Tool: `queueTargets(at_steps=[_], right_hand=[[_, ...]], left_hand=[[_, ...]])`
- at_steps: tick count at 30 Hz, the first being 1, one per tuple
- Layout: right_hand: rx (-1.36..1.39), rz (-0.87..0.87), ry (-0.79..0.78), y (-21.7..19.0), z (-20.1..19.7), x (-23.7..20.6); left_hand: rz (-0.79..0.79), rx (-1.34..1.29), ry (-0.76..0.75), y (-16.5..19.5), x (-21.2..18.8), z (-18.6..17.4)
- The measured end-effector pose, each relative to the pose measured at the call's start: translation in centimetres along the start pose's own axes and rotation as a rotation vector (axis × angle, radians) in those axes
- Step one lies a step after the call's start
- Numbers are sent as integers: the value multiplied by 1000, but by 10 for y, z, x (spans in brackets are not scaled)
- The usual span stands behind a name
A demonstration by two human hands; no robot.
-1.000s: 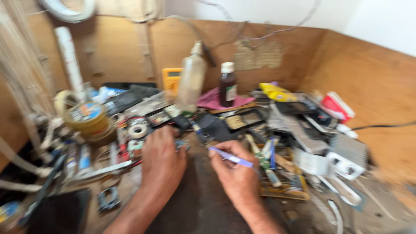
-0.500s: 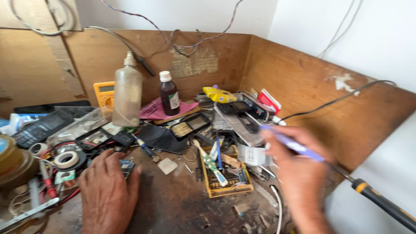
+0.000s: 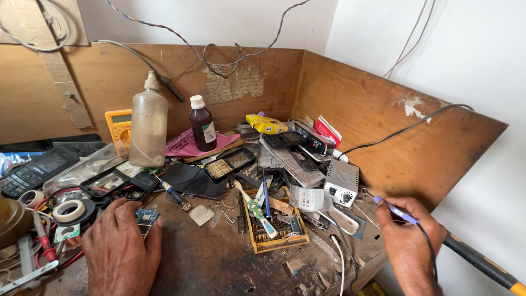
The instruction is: The person uses a soldering iron and tweezers to work on a small circuit board, then places a circular component onto the board and secures it with a black plastic housing. The person handles the board and housing repeatedly to align and fit the parts together.
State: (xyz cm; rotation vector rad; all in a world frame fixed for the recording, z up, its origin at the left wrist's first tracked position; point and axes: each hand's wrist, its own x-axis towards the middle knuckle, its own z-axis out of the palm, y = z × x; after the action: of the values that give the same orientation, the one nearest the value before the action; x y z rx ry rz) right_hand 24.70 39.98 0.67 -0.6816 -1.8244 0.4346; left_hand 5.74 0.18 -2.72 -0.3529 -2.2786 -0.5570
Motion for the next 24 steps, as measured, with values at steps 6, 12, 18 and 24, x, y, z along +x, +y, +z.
queueTargets(at_steps=[6, 12, 18, 24], right_hand=[[11, -42, -36, 1, 20, -1], [-144, 266, -279, 18, 34, -4], [142, 726, -553, 92, 74, 12], [1080, 1085, -1255, 157, 102, 36]], left_hand=[[-23, -46, 27, -1, 4, -4], [-94, -242, 154, -11, 8, -26], [-188, -260, 132, -19, 10, -40], [-221, -98, -17, -15, 10, -53]])
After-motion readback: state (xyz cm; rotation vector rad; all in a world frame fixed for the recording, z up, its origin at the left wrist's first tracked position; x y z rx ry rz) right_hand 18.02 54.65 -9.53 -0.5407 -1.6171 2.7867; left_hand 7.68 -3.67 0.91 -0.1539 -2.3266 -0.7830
